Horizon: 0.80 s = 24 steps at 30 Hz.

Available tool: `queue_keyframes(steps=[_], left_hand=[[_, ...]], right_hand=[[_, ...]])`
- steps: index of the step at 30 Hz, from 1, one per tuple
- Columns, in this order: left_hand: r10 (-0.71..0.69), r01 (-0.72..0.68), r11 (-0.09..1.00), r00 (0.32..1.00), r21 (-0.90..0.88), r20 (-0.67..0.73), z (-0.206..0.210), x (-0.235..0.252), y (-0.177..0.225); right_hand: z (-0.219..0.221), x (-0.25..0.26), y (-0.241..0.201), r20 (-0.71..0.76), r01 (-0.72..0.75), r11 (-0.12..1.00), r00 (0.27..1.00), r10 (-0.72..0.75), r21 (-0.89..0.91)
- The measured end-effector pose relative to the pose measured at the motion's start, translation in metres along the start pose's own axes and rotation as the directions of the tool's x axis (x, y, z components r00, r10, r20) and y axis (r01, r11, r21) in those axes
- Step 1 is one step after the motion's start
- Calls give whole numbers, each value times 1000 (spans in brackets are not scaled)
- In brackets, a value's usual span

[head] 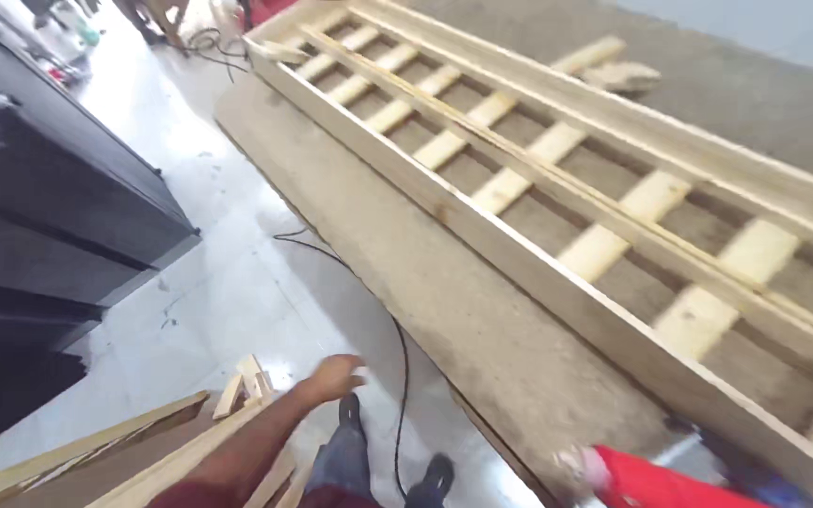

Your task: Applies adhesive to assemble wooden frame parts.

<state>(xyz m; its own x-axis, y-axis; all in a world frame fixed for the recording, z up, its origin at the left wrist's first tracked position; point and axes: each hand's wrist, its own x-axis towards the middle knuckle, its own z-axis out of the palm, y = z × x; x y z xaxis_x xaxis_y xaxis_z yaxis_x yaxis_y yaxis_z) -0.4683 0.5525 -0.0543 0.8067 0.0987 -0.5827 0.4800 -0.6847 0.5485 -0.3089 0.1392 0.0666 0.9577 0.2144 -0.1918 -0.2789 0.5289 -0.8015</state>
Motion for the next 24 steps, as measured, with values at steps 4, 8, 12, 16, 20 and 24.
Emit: queue_keyframes(steps=[4, 8, 12, 16, 20, 24], left_hand=[[-576, 509, 816, 759, -275, -305, -74, -162, -158], [-775, 559, 633, 458, -536, -437, -76, -263, -221], [-777, 477, 600, 538, -643, -326, -51, -261, -232], [-679, 398, 602, 711, -692, -181, -77, -203, -243], [-586, 302, 673, 774, -675, -239, -177, -124, -291], [-515, 229, 779, 764, -583, -389, -353, -21, -330]], right_hand=[[165, 57, 66, 75, -133, 988, 988, 138, -73], [266, 75, 144, 234, -269, 963, 937, 261, -1], [322, 68, 206, 227, -387, 922, 898, 377, -3], [355, 89, 256, 180, -420, 904, 886, 427, -74], [394, 147, 303, 127, -376, 920, 913, 388, -111], [450, 237, 356, 117, -354, 932, 925, 361, -80]])
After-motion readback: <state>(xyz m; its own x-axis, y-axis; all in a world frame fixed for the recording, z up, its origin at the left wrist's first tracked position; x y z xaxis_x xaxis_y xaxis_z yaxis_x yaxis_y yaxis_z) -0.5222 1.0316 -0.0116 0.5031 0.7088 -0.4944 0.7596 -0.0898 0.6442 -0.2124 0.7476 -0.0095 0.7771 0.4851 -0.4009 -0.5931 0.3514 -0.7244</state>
